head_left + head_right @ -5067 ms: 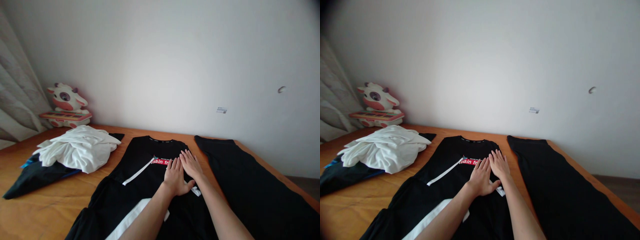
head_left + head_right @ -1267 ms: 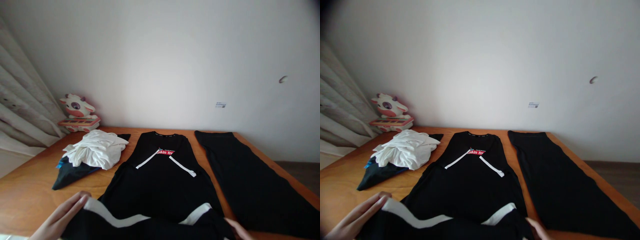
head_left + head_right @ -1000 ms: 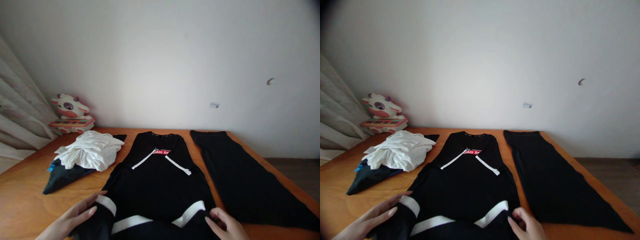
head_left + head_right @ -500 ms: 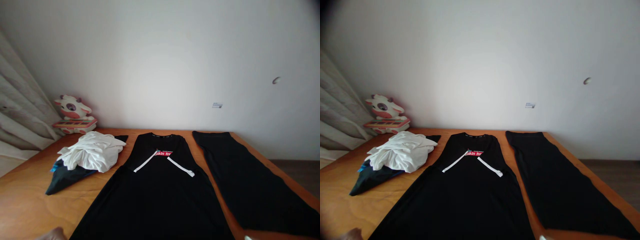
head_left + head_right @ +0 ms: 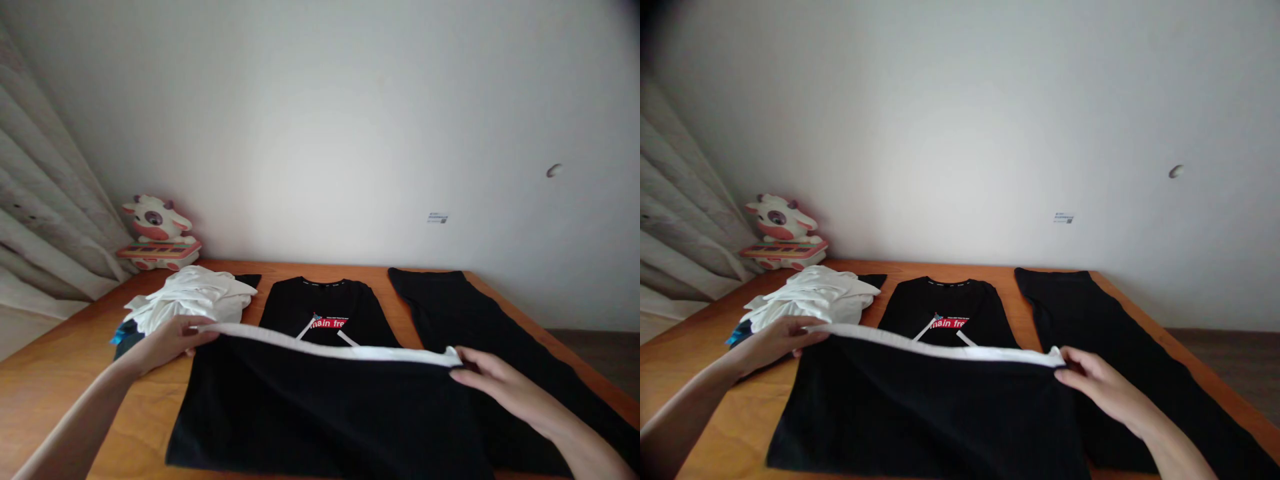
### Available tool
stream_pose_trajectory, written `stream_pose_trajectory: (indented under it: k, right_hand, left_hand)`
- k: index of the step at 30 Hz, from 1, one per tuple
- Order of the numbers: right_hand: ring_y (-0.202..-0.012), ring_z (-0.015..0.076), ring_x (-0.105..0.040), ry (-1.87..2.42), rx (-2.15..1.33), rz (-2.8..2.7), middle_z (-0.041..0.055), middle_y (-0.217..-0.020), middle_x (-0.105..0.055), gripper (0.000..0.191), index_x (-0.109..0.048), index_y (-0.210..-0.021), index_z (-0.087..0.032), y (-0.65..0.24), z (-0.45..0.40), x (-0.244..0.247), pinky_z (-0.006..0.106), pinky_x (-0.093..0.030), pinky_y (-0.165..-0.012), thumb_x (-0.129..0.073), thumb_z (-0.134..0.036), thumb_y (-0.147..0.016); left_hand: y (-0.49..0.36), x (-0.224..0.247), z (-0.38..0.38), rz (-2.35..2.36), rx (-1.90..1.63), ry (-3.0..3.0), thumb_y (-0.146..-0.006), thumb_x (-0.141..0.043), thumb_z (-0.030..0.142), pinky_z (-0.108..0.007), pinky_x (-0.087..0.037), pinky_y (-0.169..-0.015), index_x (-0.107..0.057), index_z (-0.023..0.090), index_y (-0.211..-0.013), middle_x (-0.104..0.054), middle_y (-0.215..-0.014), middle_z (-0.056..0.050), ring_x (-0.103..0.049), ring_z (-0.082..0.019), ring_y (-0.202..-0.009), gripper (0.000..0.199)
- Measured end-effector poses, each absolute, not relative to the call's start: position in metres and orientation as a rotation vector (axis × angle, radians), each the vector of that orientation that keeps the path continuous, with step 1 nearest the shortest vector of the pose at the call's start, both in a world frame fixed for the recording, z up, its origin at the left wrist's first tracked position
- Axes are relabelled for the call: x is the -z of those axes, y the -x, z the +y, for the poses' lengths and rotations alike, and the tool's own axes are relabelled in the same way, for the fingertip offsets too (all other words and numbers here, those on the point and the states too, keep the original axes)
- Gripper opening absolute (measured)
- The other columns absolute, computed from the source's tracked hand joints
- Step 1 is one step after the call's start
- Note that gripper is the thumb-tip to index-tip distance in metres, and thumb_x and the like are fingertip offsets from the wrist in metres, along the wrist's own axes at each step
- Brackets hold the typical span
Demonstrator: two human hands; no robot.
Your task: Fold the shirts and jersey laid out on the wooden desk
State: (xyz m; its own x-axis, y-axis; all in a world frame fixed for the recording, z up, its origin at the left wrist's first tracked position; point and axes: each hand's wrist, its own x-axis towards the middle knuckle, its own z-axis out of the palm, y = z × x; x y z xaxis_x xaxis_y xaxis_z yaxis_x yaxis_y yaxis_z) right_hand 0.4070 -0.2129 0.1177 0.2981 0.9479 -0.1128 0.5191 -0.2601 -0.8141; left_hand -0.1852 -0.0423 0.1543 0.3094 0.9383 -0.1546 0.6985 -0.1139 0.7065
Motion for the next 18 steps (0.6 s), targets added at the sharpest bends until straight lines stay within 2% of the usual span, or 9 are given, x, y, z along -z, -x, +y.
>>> stream_pose_trajectory:
  k: [2,4,7,9,11,13,16,18]
  right_hand:
    - [-0.099,0.0340,-0.070,1.823,-0.892,-1.313,0.0094,-0.094,-0.077,0.053,-0.073,-0.106,-0.020,-0.396,-0.172,-0.125,0.042,-0.056,-0.090,-0.070,-0.056,-0.067]
    - [-0.105,0.0325,-0.069,1.760,-0.776,-1.184,0.0139,-0.110,-0.074,0.062,-0.066,-0.119,-0.018,-0.387,-0.142,-0.125,0.041,-0.055,-0.092,-0.067,-0.056,-0.070]
    - [-0.114,0.0313,-0.066,1.783,-0.621,-1.125,0.0183,-0.132,-0.064,0.073,-0.058,-0.130,-0.019,-0.380,-0.129,-0.115,0.040,-0.053,-0.096,-0.068,-0.056,-0.069]
    - [-0.111,0.0308,-0.067,1.848,-0.621,-1.224,0.0175,-0.131,-0.065,0.069,-0.062,-0.125,-0.019,-0.379,-0.145,-0.100,0.040,-0.054,-0.095,-0.068,-0.060,-0.069]
    - [-0.101,0.0289,-0.070,1.934,-0.679,-1.348,0.0145,-0.121,-0.070,0.062,-0.068,-0.114,-0.021,-0.378,-0.176,-0.079,0.039,-0.055,-0.090,-0.064,-0.066,-0.072]
    - [-0.090,0.0267,-0.071,2.011,-0.674,-1.369,0.0123,-0.110,-0.074,0.062,-0.070,-0.108,-0.021,-0.378,-0.211,-0.056,0.038,-0.056,-0.086,-0.061,-0.072,-0.074]
    - [-0.078,0.0246,-0.070,2.087,-0.765,-1.335,0.0083,-0.088,-0.075,0.063,-0.071,-0.105,-0.021,-0.376,-0.251,-0.028,0.035,-0.057,-0.078,-0.060,-0.075,-0.075]
    - [-0.074,0.0240,-0.070,2.109,-0.771,-1.301,0.0066,-0.081,-0.074,0.062,-0.072,-0.101,-0.022,-0.376,-0.262,-0.018,0.033,-0.057,-0.073,-0.060,-0.076,-0.074]
  left_hand:
    - [0.166,-0.160,-0.017,1.564,-0.691,-1.928,-0.078,-0.062,0.064,-0.023,-0.051,-0.068,-0.072,0.008,-0.105,-0.072,-0.085,0.001,-0.068,-0.019,-0.081,0.063]
    - [0.151,-0.156,0.002,1.600,-0.956,-1.917,-0.080,-0.056,0.066,-0.031,-0.054,-0.084,-0.068,0.008,-0.113,-0.074,-0.108,-0.008,-0.069,-0.026,-0.101,0.068]
    - [0.138,-0.140,0.008,1.602,-1.078,-1.908,-0.071,-0.061,0.068,-0.037,-0.057,-0.086,-0.063,0.011,-0.118,-0.068,-0.125,-0.019,-0.069,-0.029,-0.107,0.074]
    - [0.140,-0.123,-0.009,1.609,-0.948,-1.949,-0.071,-0.061,0.068,-0.035,-0.058,-0.077,-0.064,0.014,-0.114,-0.071,-0.117,-0.017,-0.072,-0.028,-0.095,0.069]
    - [0.149,-0.102,-0.039,1.677,-0.782,-2.017,-0.074,-0.058,0.069,-0.033,-0.056,-0.070,-0.066,0.019,-0.098,-0.074,-0.094,-0.009,-0.071,-0.024,-0.076,0.056]
    - [0.162,-0.079,-0.074,1.756,-0.648,-2.070,-0.073,-0.060,0.070,-0.031,-0.052,-0.067,-0.063,0.022,-0.084,-0.071,-0.079,-0.003,-0.066,-0.021,-0.065,0.049]
    - [0.178,-0.052,-0.116,1.920,-0.490,-2.021,-0.067,-0.064,0.071,-0.029,-0.047,-0.061,-0.058,0.024,-0.074,-0.065,-0.068,0.000,-0.062,-0.021,-0.060,0.048]
    - [0.182,-0.042,-0.128,1.965,-0.463,-1.970,-0.067,-0.064,0.070,-0.028,-0.043,-0.057,-0.055,0.024,-0.069,-0.060,-0.062,0.002,-0.059,-0.020,-0.057,0.047]
